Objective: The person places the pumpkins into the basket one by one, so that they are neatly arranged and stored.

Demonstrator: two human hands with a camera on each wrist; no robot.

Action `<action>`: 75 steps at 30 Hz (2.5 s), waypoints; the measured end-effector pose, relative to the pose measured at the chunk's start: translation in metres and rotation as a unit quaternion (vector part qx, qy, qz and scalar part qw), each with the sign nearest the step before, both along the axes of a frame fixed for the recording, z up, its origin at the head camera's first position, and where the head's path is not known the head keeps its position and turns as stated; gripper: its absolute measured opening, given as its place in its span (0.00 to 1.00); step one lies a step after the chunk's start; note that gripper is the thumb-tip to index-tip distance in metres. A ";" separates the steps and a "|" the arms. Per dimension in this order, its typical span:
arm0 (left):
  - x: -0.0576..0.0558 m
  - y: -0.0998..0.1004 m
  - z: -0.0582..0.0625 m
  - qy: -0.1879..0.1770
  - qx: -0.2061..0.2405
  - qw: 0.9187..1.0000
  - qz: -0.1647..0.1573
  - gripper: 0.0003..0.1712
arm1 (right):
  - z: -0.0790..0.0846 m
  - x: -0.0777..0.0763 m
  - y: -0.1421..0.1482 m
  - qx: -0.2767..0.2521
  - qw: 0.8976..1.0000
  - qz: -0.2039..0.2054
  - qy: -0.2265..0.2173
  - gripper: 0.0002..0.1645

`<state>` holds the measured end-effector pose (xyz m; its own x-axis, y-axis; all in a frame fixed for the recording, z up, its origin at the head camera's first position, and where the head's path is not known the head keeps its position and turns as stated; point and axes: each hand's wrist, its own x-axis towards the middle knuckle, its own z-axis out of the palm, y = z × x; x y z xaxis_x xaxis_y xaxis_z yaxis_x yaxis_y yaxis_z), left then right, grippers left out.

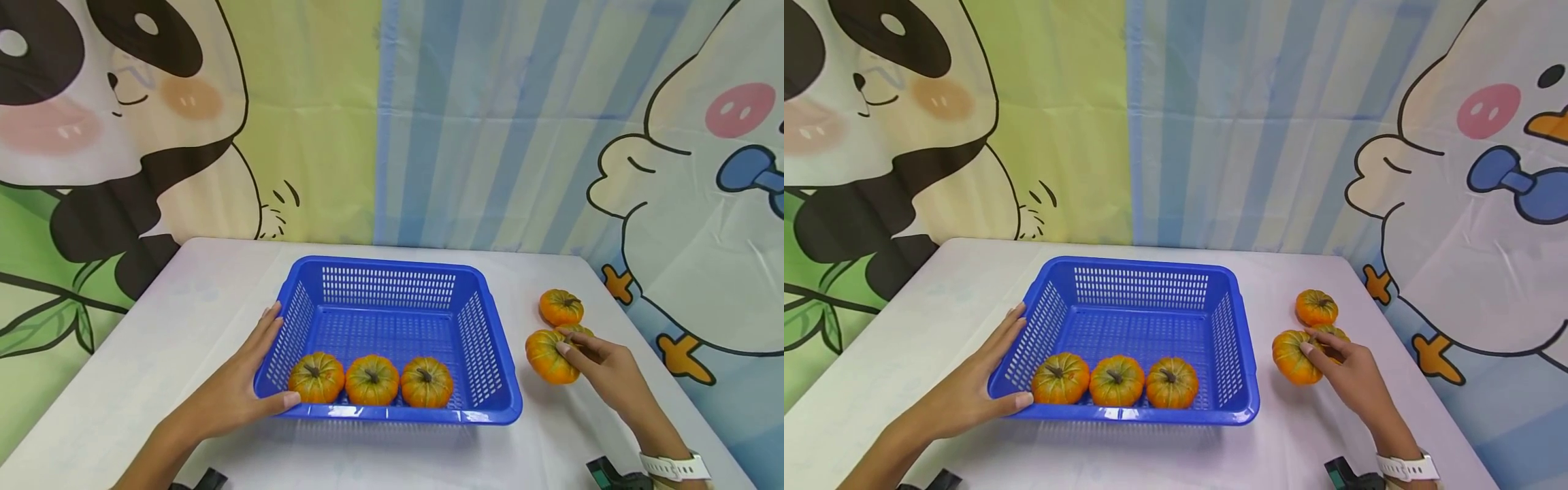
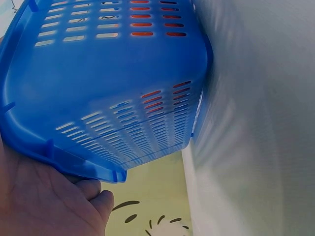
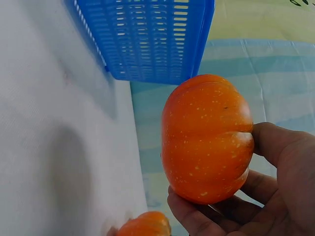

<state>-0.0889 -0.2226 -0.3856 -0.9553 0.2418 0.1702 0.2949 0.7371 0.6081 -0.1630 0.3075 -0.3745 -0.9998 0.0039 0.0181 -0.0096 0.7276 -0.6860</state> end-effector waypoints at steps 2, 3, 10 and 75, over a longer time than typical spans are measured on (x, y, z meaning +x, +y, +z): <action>0.000 0.000 0.000 -0.001 0.001 1.000 -0.001 0.63 | 0.003 -0.001 -0.003 -0.003 1.000 0.006 0.009 0.38; 0.000 0.001 0.000 0.000 0.001 1.000 -0.002 0.63 | 0.004 -0.001 -0.004 -0.006 1.000 0.007 0.012 0.38; 0.000 -0.001 0.000 0.004 0.004 1.000 -0.006 0.63 | 0.015 -0.003 -0.013 -0.021 0.999 0.015 0.038 0.35; -0.001 -0.003 0.000 0.006 0.011 1.000 -0.010 0.63 | 0.082 -0.042 -0.119 -0.120 0.967 0.209 0.080 0.26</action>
